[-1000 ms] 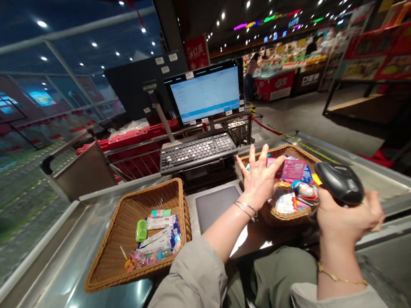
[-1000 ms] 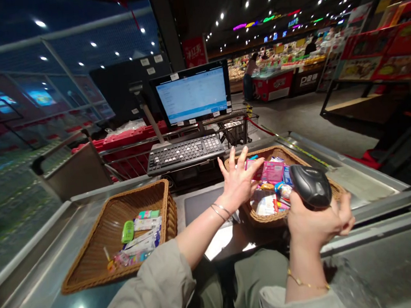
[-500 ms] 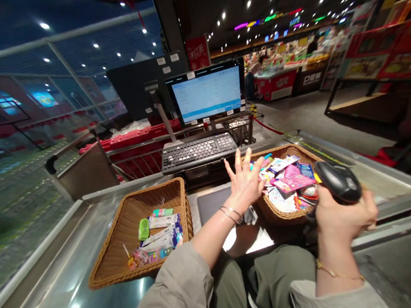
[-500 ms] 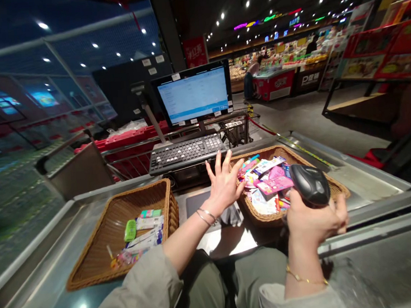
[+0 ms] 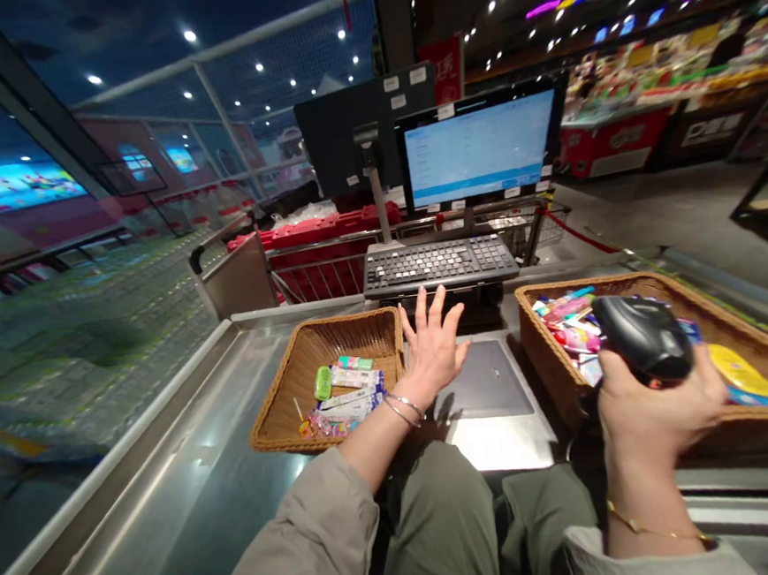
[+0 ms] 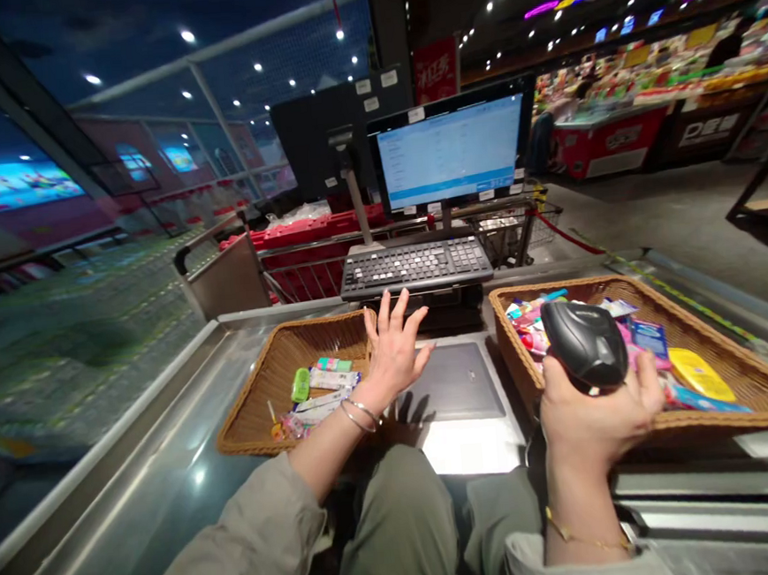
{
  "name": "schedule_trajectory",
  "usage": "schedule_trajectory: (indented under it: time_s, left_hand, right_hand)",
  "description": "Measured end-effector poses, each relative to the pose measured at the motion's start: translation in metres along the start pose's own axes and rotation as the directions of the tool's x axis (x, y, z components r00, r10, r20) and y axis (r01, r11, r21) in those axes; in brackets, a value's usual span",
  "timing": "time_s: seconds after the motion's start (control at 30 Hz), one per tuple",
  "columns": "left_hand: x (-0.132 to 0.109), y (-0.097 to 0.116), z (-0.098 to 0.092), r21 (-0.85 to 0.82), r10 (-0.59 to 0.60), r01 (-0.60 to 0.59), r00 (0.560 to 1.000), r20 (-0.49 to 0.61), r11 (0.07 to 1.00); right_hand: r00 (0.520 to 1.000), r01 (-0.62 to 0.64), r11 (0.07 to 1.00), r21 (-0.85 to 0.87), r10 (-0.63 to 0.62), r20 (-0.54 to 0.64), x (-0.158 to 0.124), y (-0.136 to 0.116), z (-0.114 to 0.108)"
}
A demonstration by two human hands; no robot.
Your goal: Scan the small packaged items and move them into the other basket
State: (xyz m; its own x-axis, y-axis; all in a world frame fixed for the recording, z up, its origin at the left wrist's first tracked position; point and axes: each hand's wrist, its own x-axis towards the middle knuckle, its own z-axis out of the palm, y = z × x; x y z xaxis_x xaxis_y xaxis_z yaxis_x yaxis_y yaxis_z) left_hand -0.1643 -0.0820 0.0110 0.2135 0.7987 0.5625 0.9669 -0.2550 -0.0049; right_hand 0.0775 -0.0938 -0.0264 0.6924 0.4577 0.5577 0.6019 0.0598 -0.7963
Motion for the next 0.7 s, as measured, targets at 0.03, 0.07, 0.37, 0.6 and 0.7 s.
schedule_trajectory:
  time_s: [0.03, 0.07, 0.37, 0.6, 0.7]
  left_hand:
    - [-0.006, -0.011, -0.001, 0.013, -0.019, 0.019, 1.0, 0.0, 1.0]
    - [-0.011, -0.023, -0.003, 0.029, -0.039, 0.039, 0.999, 0.0, 0.999]
    - [-0.053, -0.143, -0.013, 0.236, -0.206, 0.164, 0.965, 0.164, 0.958]
    - [-0.073, -0.191, -0.007, 0.312, -0.119, -0.008, 0.915, 0.386, 0.95]
    - [-0.076, -0.202, 0.0, 0.296, -0.107, -0.07, 0.835, 0.54, 0.953]
  right_hand:
    - [1.0, -0.007, 1.0, 0.007, 0.007, 0.016, -0.006, -0.008, 0.002]
    - [0.998, 0.007, 1.0, 0.015, -0.008, 0.06, -0.013, -0.016, 0.004]
    - [0.948, 0.082, 0.993, 0.086, -0.105, 0.3, -0.055, -0.042, 0.028]
    - [0.927, 0.037, 0.998, 0.051, -0.054, 0.371, -0.071, -0.047, 0.042]
    - [0.92, 0.044, 0.998, 0.053, -0.061, 0.388, -0.075, -0.05, 0.044]
